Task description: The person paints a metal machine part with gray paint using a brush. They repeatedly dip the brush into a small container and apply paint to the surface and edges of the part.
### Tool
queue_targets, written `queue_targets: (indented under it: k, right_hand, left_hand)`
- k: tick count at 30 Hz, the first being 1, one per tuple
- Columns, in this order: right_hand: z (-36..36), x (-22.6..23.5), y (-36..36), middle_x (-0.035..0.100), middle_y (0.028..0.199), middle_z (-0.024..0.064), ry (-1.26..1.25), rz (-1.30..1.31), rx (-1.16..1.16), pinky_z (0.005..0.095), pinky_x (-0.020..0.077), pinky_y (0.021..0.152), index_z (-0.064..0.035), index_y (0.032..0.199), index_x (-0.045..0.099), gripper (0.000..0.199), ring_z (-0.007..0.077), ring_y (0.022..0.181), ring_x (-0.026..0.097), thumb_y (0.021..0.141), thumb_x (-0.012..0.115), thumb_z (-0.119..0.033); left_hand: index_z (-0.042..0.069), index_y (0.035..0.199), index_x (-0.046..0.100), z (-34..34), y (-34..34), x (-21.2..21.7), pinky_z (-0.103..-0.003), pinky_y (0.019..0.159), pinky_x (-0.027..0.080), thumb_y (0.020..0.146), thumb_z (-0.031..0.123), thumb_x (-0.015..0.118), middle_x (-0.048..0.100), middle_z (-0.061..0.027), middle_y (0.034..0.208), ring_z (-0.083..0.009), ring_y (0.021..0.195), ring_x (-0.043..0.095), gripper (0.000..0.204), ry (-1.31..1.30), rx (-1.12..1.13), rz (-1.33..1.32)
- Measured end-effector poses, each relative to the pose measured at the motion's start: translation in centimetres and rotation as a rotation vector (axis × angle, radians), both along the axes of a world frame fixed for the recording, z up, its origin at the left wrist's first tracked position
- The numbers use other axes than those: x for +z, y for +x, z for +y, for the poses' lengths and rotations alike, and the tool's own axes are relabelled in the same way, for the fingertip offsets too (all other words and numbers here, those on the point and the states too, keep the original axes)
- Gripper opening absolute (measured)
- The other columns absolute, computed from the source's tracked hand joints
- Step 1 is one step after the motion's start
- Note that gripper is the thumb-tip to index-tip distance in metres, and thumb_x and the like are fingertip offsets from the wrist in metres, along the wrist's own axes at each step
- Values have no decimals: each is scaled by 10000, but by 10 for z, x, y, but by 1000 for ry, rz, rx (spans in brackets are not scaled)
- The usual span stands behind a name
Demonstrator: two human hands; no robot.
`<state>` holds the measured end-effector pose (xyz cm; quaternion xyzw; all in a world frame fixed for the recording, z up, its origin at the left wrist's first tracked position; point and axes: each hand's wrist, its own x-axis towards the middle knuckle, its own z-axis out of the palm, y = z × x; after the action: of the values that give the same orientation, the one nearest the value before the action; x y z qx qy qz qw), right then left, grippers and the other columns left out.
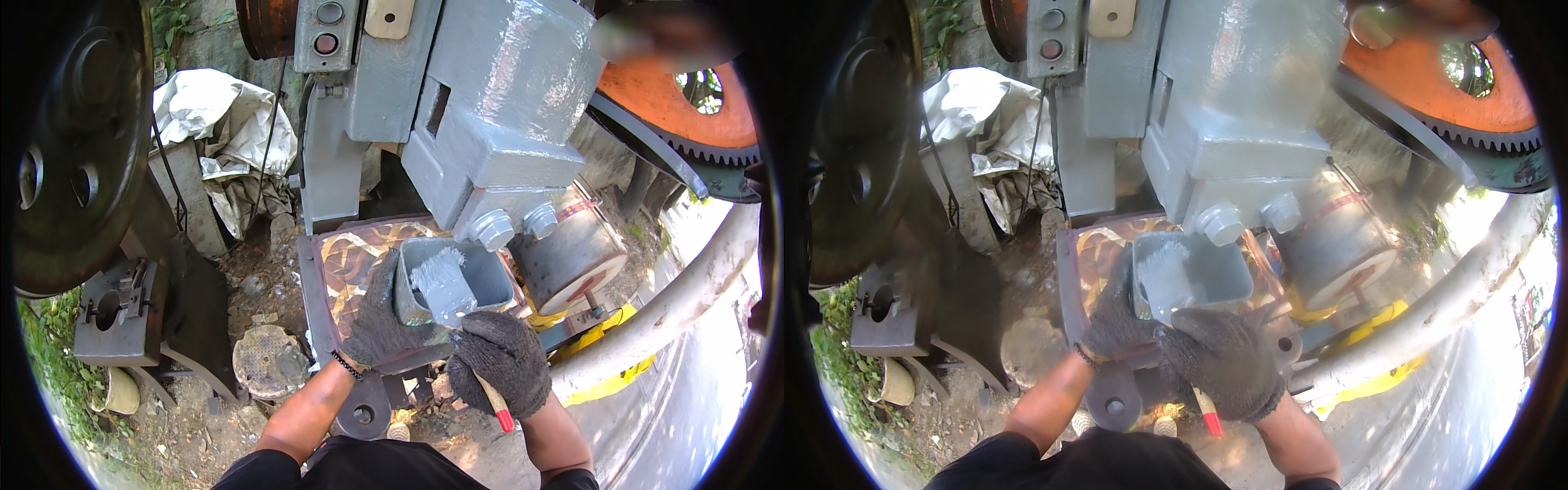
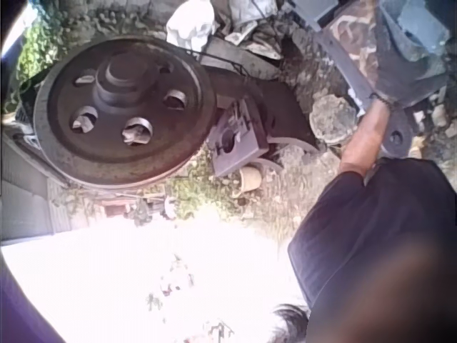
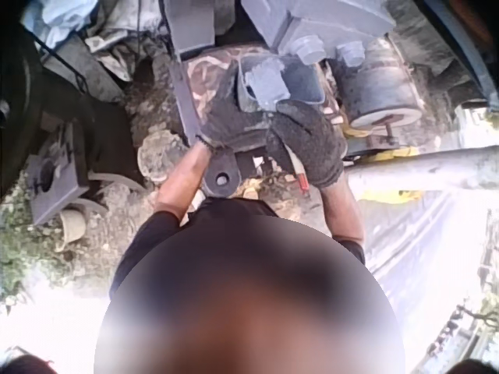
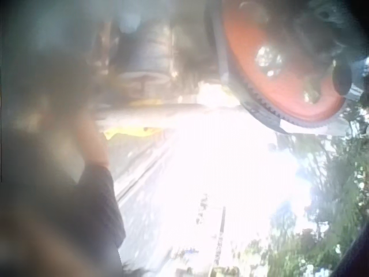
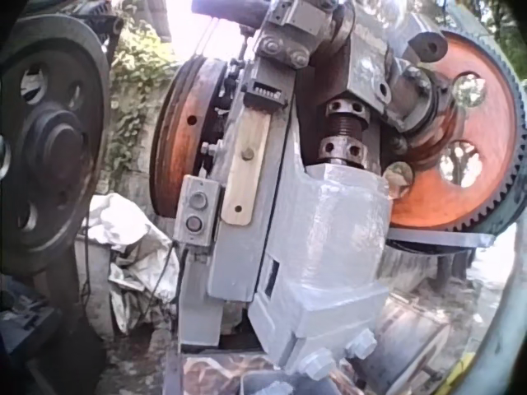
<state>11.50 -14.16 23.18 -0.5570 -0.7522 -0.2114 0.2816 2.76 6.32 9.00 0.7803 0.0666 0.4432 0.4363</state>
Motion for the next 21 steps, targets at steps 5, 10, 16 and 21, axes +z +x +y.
queue_targets:
  k: [5, 10, 16, 21]
  right_hand:
    - [-2, 24, -27, 706, 1152, 166, -71, -13, -156, 471, 592, 892, -79, 1101, 749, 374, 371, 1025, 714, 740, 850, -80]
    - [2, 32, -55, 700, 1180, 184, -244, -56, -327, 470, 590, 917, -96, 1104, 757, 378, 388, 1072, 710, 738, 843, -56]
    - [13, 19, -83, 707, 1183, 201, -263, 70, -508, 500, 592, 913, -102, 1119, 769, 437, 406, 1060, 721, 691, 849, -62]
    - [33, 17, -88, 697, 1206, 203, -137, -71, -640, 520, 584, 917, -91, 1167, 766, 499, 416, 1078, 711, 678, 848, -39]
  left_hand:
    - [-44, 1595, 303, 9, -9, -3, -504, 1204, 392, 693, 418, 971, 462, -278, 1539, -424, 1434, 480, 1214, 118, 90, 61]
    - [-55, 1595, 296, 16, -15, -3, -510, 1196, 401, 673, 442, 973, 463, -286, 1531, -434, 1424, 485, 1248, 77, 50, 32]
    - [-59, 1597, 283, 25, -15, -9, -506, 1181, 418, 656, 432, 979, 467, -278, 1518, -436, 1405, 496, 1270, -121, -121, 58]
    - [-22, 1611, 266, 30, -3, -16, -499, 1184, 414, 641, 385, 993, 464, -253, 1524, -416, 1412, 487, 1279, -119, -201, 44]
